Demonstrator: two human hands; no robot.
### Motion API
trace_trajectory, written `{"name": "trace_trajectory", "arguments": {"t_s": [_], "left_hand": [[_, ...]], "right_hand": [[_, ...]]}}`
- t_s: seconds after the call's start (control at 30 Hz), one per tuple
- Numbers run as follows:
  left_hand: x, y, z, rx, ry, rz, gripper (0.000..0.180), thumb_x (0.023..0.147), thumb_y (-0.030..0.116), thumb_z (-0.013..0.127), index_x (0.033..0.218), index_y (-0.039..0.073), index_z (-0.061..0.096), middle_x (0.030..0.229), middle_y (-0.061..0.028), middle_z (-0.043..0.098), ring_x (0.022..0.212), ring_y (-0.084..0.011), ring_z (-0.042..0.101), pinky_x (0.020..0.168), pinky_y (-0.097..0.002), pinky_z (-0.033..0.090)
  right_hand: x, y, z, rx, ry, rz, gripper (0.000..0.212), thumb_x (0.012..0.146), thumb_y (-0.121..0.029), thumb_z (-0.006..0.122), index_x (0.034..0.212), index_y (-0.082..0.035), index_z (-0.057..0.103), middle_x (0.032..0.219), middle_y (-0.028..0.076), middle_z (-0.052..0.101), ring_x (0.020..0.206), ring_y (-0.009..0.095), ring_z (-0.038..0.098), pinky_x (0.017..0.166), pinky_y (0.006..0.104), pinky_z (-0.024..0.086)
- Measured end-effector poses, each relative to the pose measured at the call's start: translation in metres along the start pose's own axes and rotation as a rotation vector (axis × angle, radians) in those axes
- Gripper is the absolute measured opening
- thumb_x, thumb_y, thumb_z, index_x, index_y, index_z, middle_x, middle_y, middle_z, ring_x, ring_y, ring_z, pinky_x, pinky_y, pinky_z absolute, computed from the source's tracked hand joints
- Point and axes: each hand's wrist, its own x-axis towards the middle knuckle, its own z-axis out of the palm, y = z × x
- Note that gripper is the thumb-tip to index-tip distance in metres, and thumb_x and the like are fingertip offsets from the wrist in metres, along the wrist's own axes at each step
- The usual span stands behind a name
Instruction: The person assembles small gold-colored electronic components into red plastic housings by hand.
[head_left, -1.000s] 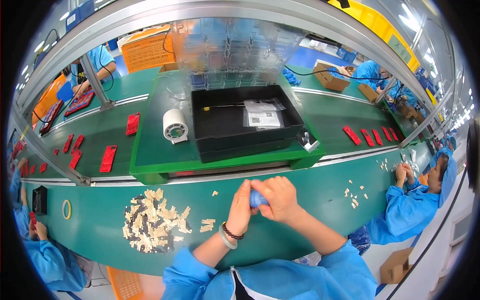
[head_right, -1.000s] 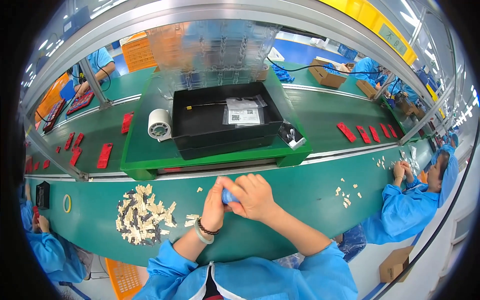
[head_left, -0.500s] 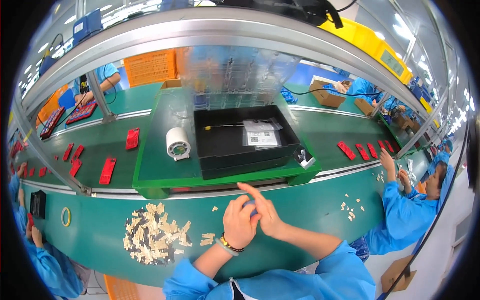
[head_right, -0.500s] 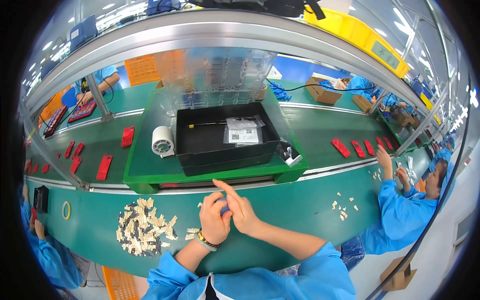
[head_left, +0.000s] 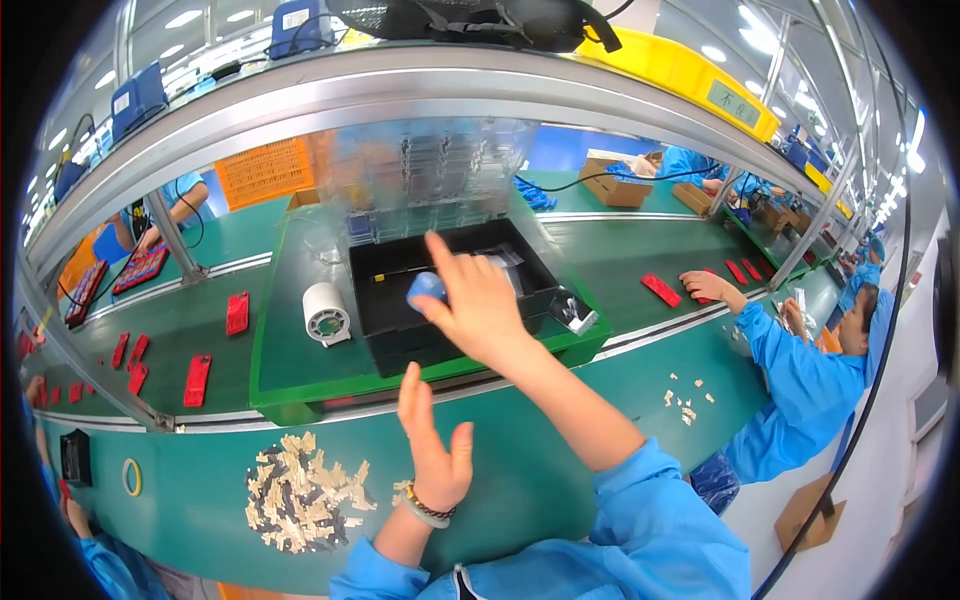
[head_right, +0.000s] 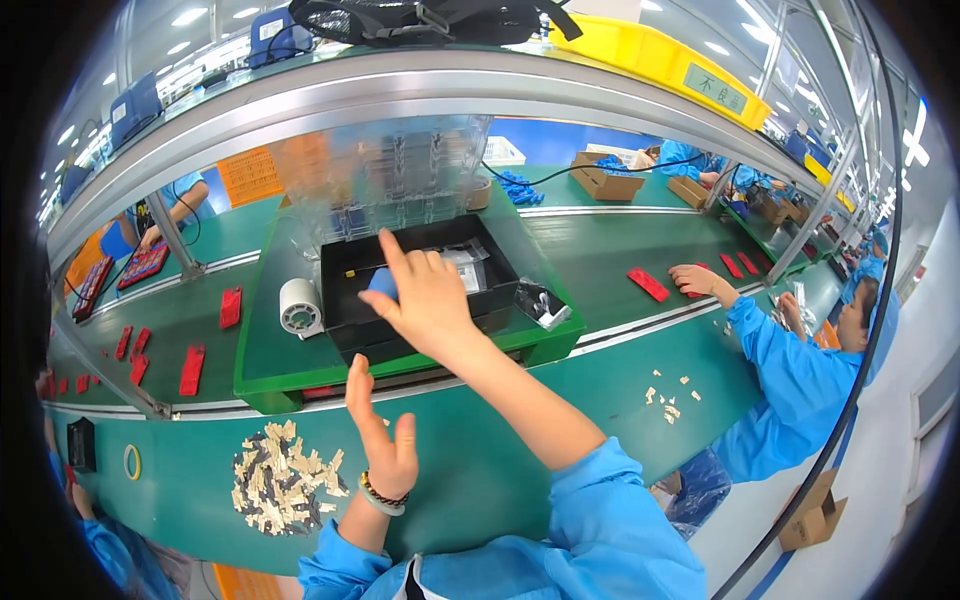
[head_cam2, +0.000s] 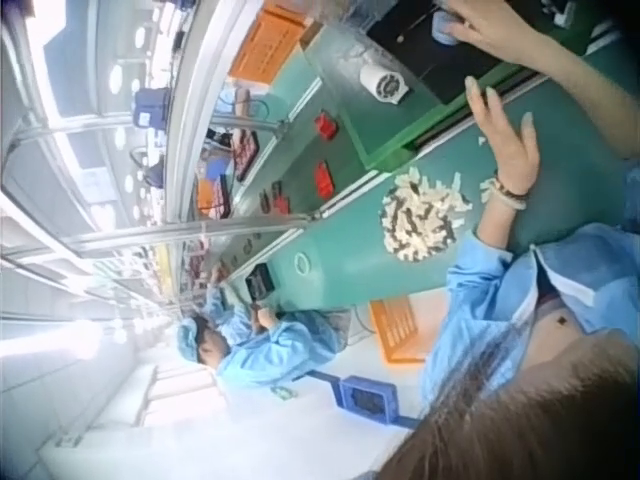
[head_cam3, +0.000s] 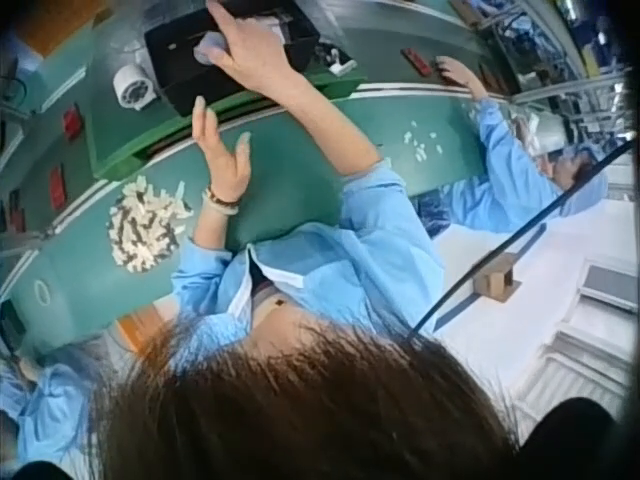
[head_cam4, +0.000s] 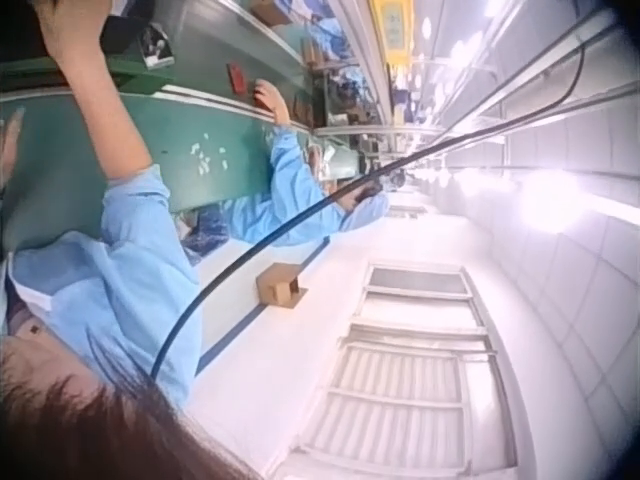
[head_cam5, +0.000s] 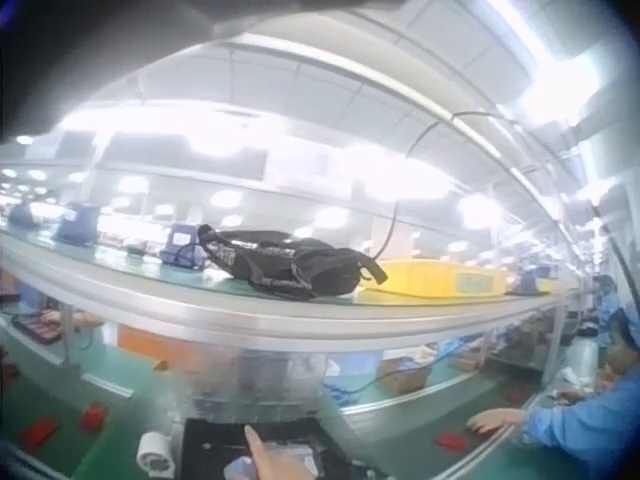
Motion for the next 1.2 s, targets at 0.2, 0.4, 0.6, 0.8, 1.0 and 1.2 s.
{"name": "trace_trajectory", "arguments": {"t_s": [0.2, 0.4, 0.6, 0.8, 1.0, 1.2], "left_hand": [[0.024, -0.003, -0.024, -0.925, 0.335, -0.342, 0.069, 0.099, 0.048, 0.03, 0.147, 0.0, 0.019, 0.151, -0.0216, 0.024, 0.142, -0.0322, 0.021, 0.116, -0.0422, 0.018], [0.027, -0.003, -0.05, -0.999, 0.24, -0.249, 0.067, 0.099, 0.049, 0.033, 0.144, -0.001, 0.026, 0.139, -0.0237, 0.044, 0.132, -0.0342, 0.039, 0.115, -0.0427, 0.02], [0.01, 0.003, -0.017, 0.078, 0.063, 0.168, 0.037, 0.092, 0.037, 0.048, 0.09, 0.006, 0.067, 0.091, -0.0119, 0.065, 0.087, -0.0246, 0.062, 0.069, -0.0323, 0.046], [-0.006, -0.019, -0.013, 0.16, -0.153, 0.52, 0.029, 0.082, 0.031, 0.054, 0.06, 0.013, 0.053, 0.053, -0.0018, 0.039, 0.045, -0.0179, 0.039, 0.043, -0.032, 0.025], [-0.009, -0.003, -0.022, -0.235, -0.001, 0.179, 0.052, 0.099, 0.041, 0.033, 0.061, 0.011, 0.052, 0.051, 0.0006, 0.037, 0.045, -0.0139, 0.037, 0.043, -0.0309, 0.025], [0.012, 0.056, 0.031, -1.025, 0.46, -0.665, 0.069, 0.097, 0.058, 0.029, 0.1, 0.0, 0.066, 0.107, -0.0179, 0.064, 0.101, -0.0261, 0.06, 0.078, -0.0357, 0.047]], "right_hand": [[-0.071, -0.062, 0.008, 0.434, -0.086, -0.218, 0.056, 0.087, -0.048, 0.048, 0.132, -0.014, 0.054, 0.131, 0.019, 0.047, 0.117, 0.037, 0.047, 0.096, 0.0474, 0.035], [-0.141, -0.11, 0.02, 0.544, -0.22, -0.185, 0.068, 0.092, -0.047, 0.049, 0.144, -0.005, 0.036, 0.152, 0.024, 0.022, 0.141, 0.042, 0.018, 0.105, 0.0503, 0.028], [-0.131, -0.093, -0.004, 1.326, -0.389, 0.269, 0.042, 0.094, -0.043, 0.051, 0.098, -0.001, 0.053, 0.104, 0.017, 0.059, 0.1, 0.032, 0.057, 0.086, 0.0412, 0.045], [-0.151, -0.082, -0.027, 0.918, -0.623, 0.341, 0.033, 0.086, -0.035, 0.065, 0.092, -0.004, 0.06, 0.099, 0.016, 0.062, 0.095, 0.032, 0.06, 0.082, 0.039, 0.048], [-0.164, -0.076, -0.041, 0.795, -0.484, -0.018, 0.051, 0.087, -0.037, 0.062, 0.124, -0.002, 0.052, 0.129, 0.021, 0.05, 0.124, 0.036, 0.045, 0.103, 0.049, 0.034], [-0.154, -0.11, -0.003, 0.509, 0.006, -0.431, 0.079, 0.091, -0.064, 0.034, 0.147, -0.007, 0.029, 0.156, 0.014, 0.017, 0.144, 0.038, 0.008, 0.114, 0.0548, 0.005]]}}
